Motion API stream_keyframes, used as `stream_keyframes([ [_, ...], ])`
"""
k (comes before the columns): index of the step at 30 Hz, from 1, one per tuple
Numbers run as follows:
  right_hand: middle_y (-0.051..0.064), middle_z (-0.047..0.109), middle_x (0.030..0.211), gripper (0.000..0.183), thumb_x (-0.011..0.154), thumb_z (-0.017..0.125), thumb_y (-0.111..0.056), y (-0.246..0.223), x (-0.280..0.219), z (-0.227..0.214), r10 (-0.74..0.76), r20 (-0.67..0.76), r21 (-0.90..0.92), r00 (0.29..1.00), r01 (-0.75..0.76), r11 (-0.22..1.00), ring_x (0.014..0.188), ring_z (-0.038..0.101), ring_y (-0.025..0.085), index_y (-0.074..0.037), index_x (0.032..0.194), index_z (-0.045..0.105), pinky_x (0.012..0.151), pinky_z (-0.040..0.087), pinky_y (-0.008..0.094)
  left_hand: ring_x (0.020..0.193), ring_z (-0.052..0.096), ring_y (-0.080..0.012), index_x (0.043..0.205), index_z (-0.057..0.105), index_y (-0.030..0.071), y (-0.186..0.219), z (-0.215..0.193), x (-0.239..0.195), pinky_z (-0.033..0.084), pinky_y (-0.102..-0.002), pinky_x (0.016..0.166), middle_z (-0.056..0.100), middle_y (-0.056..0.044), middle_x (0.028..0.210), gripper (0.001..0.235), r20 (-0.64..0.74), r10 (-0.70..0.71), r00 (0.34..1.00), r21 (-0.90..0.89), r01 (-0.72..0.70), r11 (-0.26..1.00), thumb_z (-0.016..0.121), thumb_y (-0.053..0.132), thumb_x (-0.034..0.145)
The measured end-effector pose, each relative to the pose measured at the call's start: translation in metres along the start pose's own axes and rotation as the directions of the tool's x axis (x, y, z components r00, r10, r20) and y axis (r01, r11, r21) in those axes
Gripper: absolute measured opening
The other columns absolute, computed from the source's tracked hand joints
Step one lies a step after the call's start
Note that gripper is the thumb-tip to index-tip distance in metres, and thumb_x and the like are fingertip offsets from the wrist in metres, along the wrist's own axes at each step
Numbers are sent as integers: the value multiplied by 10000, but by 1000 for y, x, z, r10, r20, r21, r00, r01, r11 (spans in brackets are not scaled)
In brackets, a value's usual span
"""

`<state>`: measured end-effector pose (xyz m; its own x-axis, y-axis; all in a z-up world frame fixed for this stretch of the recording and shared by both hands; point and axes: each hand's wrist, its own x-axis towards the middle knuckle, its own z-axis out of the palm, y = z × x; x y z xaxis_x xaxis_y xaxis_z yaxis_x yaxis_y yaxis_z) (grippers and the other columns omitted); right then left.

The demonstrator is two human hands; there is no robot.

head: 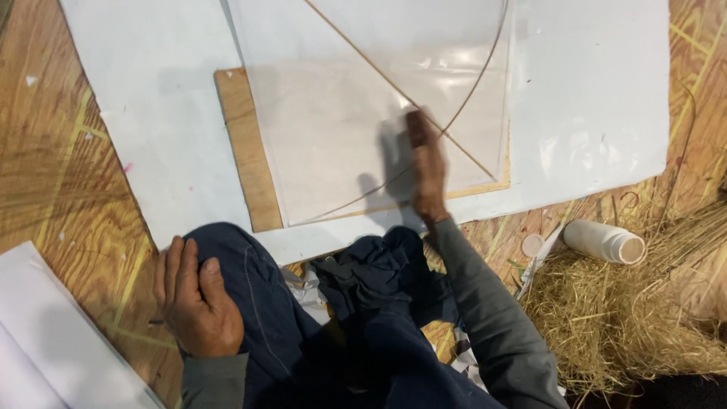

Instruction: The person aligns a white sheet over a wooden kite frame and presses the edges to adhere the material to the frame. The person smooths the surface and adjusts the frame position while seated on the floor.

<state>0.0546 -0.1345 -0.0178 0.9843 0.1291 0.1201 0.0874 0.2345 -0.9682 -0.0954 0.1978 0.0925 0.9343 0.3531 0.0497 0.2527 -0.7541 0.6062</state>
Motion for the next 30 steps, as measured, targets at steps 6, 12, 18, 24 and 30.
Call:
stream_keyframes([
  [6,76,74,1761,604,1138,179,-438,-2,8,-17,18,-108,-945,994,-108,307,1646,18,251,-168,1677,181,1265,-200,574,1485,388,-476,1431,612,-112,5,4,6,339,-637,1215,532,-266,1557,492,-14,36,999,33,-36,999,462,272,1162],
  [12,58,139,1758,641,1124,243,-530,-13,10,-12,-2,-103,-948,995,-98,303,1652,135,335,-203,1674,208,1299,-65,640,1444,427,-578,1413,636,-152,11,7,2,353,-717,1149,529,-353,1550,508,-1,144,990,184,-141,973,498,267,1161],
  [18,224,203,1707,591,1146,398,-318,-38,0,-15,-115,-358,-525,927,-98,845,1623,176,390,-28,1622,201,1366,203,519,1549,380,-390,1483,594,58,81,59,-7,145,-852,1147,476,-166,1640,539,366,443,819,278,-550,787,654,336,1025],
  [24,117,272,1710,1013,890,770,-596,-21,-54,16,-63,-234,-903,970,-193,383,1597,151,309,-191,1663,257,1181,-129,714,1582,47,-404,1666,169,83,92,138,-20,-19,-781,1209,127,-183,1722,744,624,403,669,-12,-508,861,508,412,1091],
  [30,160,221,1716,1121,849,883,-537,-23,-67,-30,-120,-432,-861,894,-370,350,1576,160,404,-201,1679,210,1121,-154,773,1595,71,-366,1681,133,164,79,161,-31,-72,-759,1251,182,-103,1723,889,591,410,695,126,-581,804,554,571,1012],
])
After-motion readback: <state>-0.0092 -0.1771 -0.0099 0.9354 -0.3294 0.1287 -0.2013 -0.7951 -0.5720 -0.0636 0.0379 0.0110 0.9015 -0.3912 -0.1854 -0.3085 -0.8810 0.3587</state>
